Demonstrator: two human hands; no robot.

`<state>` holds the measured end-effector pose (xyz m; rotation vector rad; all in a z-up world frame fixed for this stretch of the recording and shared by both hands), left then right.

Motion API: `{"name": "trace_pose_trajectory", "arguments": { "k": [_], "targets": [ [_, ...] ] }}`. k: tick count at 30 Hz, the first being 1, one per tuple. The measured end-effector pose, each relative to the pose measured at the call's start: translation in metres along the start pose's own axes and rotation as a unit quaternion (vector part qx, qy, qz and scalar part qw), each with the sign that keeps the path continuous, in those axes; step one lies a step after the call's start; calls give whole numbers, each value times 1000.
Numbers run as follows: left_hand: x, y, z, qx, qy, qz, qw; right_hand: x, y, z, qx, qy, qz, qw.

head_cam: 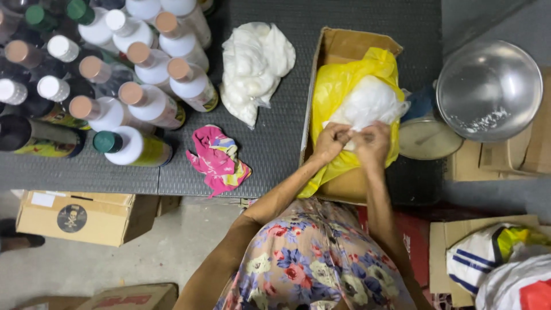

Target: Measure white powder from a large sack into smaller plastic bags using a scoop and a weighing scale.

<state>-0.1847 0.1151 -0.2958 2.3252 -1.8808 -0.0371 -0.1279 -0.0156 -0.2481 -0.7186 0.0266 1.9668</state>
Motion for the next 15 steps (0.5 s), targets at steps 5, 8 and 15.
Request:
{"name": "trace_pose_trajectory", "arguments": {
  "k": [5, 8, 15],
  "targets": [
    [-9, 14, -50, 154, -219, 19, 963, -21, -30, 52, 34, -202, 26, 978],
    [-25, 20, -76, 199, -240, -3, 950, -26, -46, 98, 27, -312, 43, 949],
    [-76, 30, -112, 207, 397, 86, 890, -13, -82, 215, -8, -433, 117, 894]
  ]
}}
Point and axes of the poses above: each hand's wrist, its own y-axis away from the middle knuckle, its own x-axis out of the palm, z = x × y, the point moved 3 cm from there along -y, towards the middle knuckle, and after that the axes turned 15 degrees about z, right-handed, at the moved point
